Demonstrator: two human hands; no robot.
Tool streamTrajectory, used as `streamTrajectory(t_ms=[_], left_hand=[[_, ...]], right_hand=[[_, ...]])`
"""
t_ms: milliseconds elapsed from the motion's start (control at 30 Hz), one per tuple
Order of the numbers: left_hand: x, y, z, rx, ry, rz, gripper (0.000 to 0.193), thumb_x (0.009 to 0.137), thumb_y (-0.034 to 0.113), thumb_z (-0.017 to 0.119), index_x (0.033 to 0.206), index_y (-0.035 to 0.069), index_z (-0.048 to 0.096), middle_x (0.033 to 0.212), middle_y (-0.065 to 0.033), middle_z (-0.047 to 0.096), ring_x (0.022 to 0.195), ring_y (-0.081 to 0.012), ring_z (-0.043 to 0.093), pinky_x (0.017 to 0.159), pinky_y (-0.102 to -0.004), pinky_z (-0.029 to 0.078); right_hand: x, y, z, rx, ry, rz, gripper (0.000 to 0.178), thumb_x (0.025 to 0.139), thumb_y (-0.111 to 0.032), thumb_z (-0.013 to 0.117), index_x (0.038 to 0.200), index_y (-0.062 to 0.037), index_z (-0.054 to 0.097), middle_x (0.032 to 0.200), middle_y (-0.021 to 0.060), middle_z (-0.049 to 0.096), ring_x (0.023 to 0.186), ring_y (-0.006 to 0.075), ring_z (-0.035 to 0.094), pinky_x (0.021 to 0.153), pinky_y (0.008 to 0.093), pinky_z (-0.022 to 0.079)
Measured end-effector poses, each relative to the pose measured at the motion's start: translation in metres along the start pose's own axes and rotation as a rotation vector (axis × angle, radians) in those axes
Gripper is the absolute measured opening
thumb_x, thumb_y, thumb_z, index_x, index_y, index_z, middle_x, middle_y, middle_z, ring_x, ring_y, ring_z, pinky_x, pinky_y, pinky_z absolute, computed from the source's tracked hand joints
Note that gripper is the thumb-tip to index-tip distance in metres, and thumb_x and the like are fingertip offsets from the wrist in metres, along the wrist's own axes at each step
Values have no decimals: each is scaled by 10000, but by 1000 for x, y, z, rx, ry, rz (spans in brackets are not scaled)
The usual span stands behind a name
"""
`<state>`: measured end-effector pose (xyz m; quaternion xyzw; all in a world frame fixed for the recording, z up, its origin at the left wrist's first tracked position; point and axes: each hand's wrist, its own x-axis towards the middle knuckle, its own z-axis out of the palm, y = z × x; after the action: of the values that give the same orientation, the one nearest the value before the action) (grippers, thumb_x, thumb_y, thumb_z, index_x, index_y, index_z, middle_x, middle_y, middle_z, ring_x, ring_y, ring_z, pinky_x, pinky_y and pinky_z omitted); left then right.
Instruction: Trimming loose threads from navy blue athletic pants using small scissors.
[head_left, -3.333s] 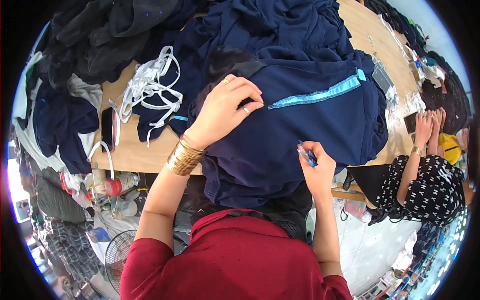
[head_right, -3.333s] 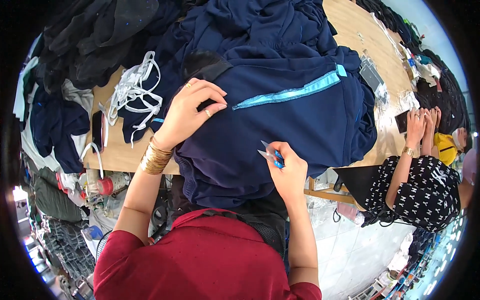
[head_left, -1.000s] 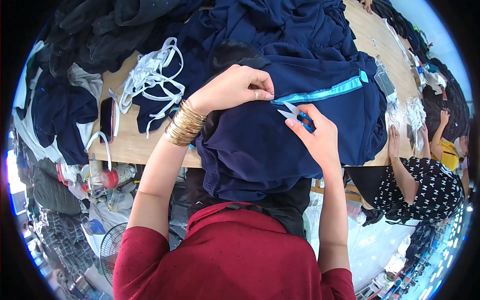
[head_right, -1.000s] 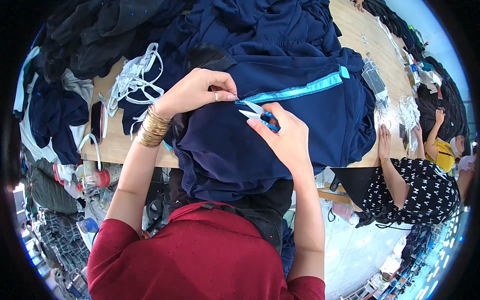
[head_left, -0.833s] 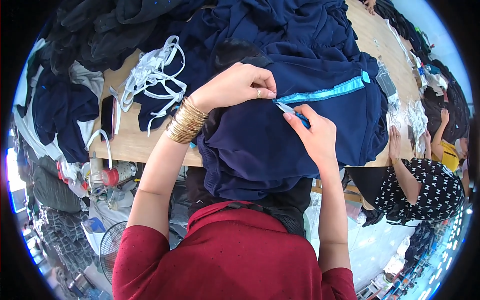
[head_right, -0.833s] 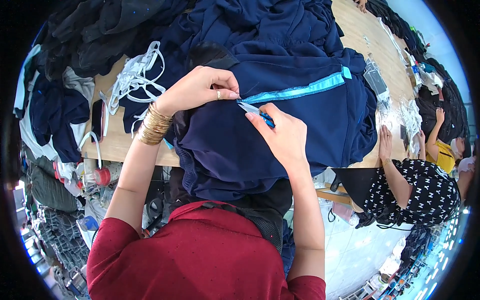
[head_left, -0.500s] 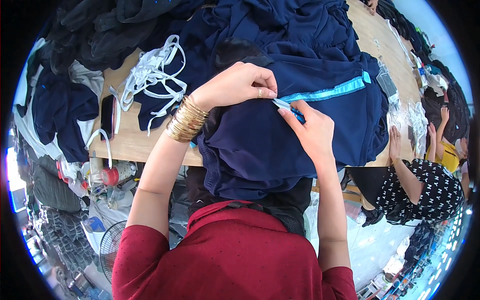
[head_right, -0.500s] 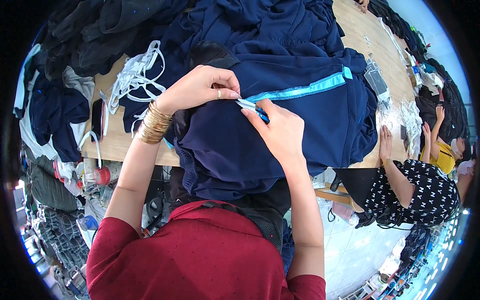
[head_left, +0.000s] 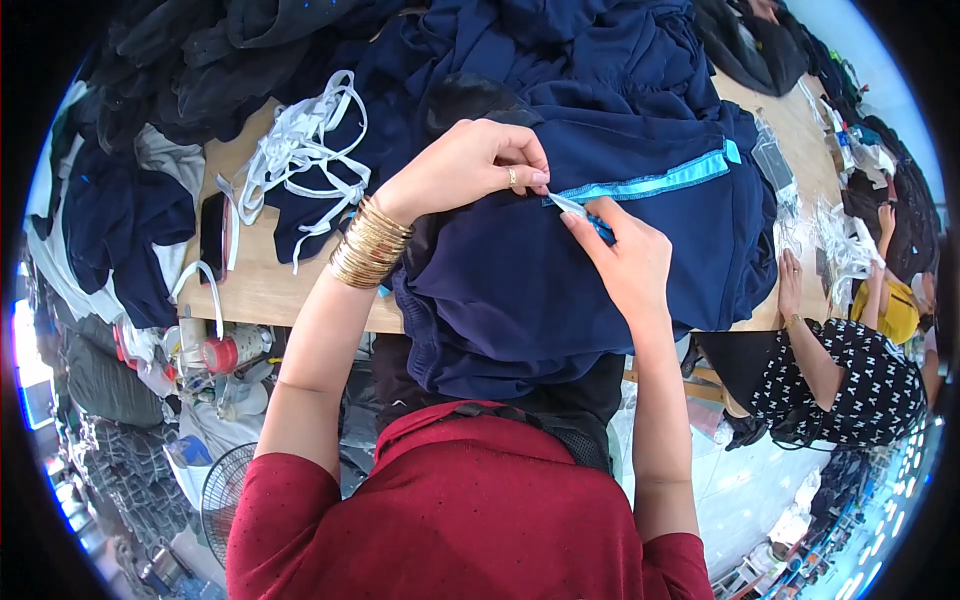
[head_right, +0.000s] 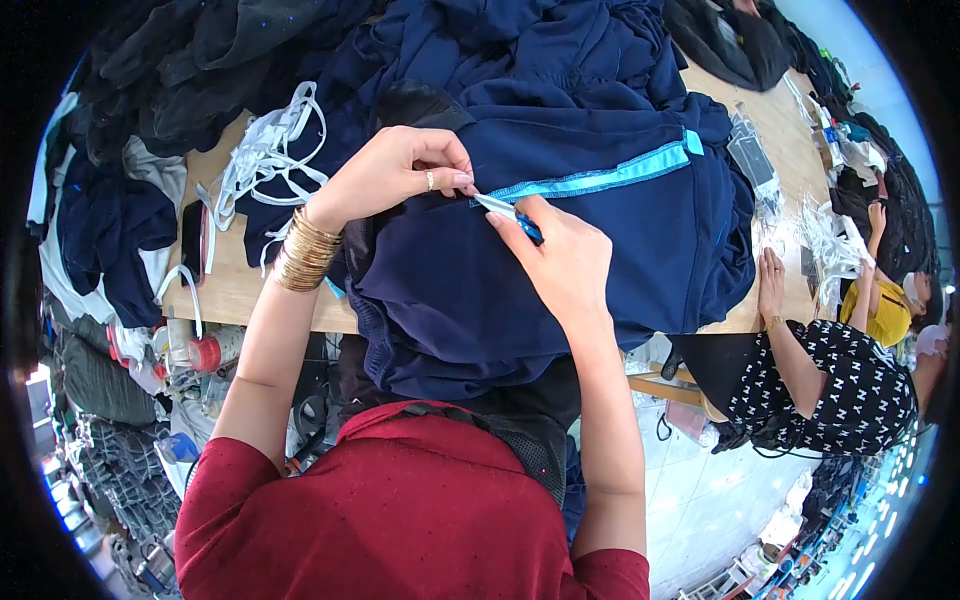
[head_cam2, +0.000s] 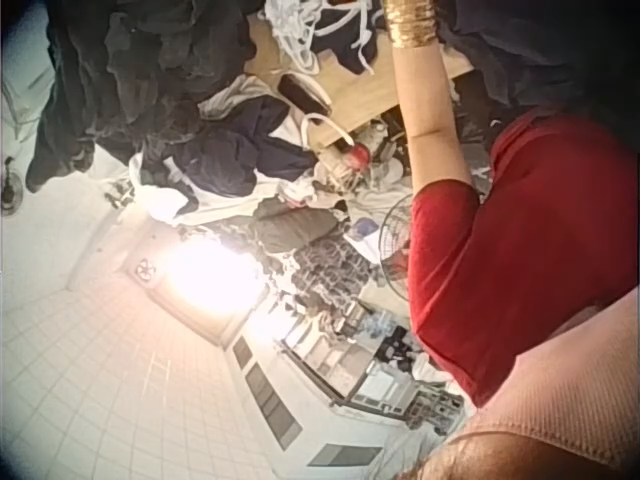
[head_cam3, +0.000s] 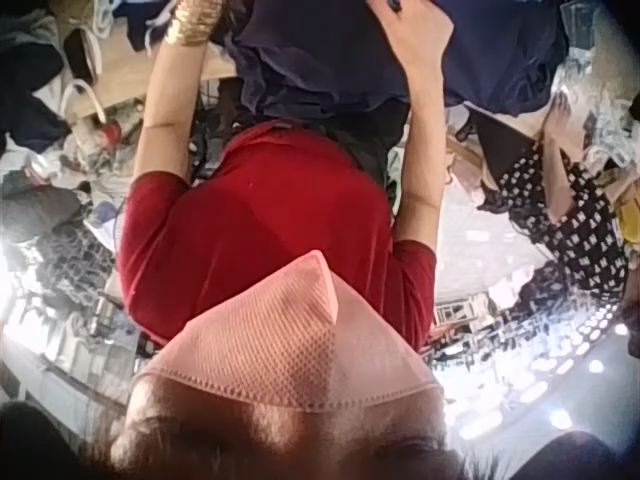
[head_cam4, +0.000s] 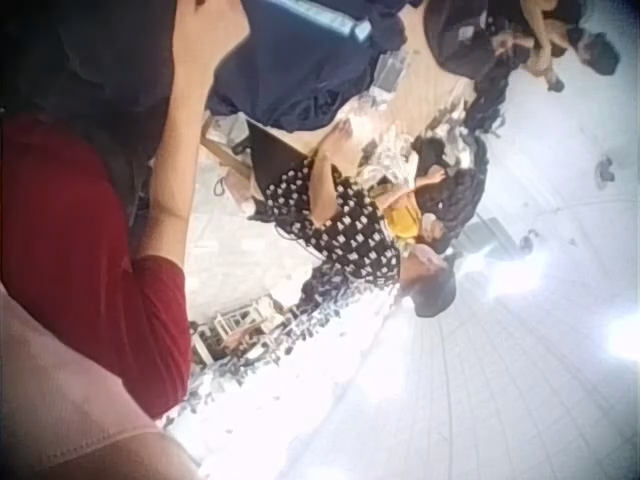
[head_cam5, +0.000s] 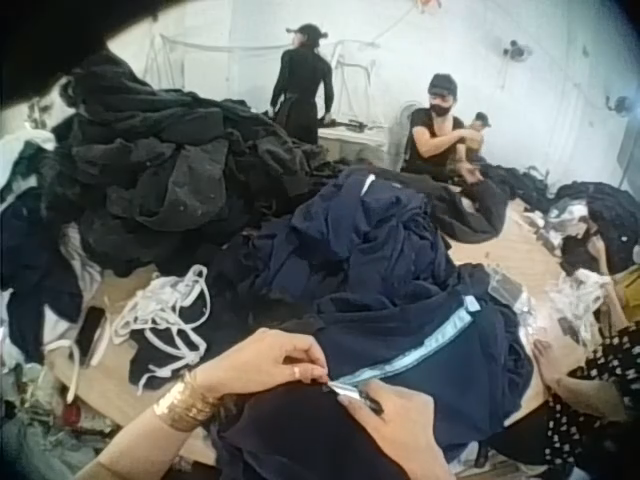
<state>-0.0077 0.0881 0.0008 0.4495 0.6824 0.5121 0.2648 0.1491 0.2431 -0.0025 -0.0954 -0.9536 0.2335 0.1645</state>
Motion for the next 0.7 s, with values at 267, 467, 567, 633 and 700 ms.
streamTrajectory(t_ms=[267,467,567,633,700], left_hand=[[2,0,3,0,13,7,141,836,130,629,867,-8,632,744,-74,679,662,-107,625,644,-236,490],[3,1,3,37,25,14,135,832,130,634,866,0,639,728,-74,672,666,-112,626,640,-233,482],[-4,5,1,57,45,28,137,843,126,627,871,-9,627,781,-67,671,709,-98,620,666,-224,480],[-16,15,-3,108,44,6,138,854,122,621,873,-15,614,832,-57,667,762,-79,611,695,-217,476],[-47,25,-11,30,20,-23,123,851,125,626,843,3,612,765,-45,650,716,-71,607,655,-219,474]], right_hand=[[0,-1,-1,-57,35,-56,287,811,-352,647,753,-75,602,606,58,589,534,211,585,489,308,422],[5,-1,2,-84,33,-119,291,812,-356,642,747,-75,599,620,62,603,544,215,593,492,315,429],[7,-4,0,-71,35,-132,292,815,-360,637,759,-74,609,621,68,604,551,228,596,498,324,433],[4,-1,-9,-65,24,-83,294,814,-364,637,772,-74,618,630,74,608,562,236,602,505,325,438],[-5,12,-21,-47,24,49,295,809,-375,645,809,-80,638,654,90,617,589,256,613,531,322,454]])
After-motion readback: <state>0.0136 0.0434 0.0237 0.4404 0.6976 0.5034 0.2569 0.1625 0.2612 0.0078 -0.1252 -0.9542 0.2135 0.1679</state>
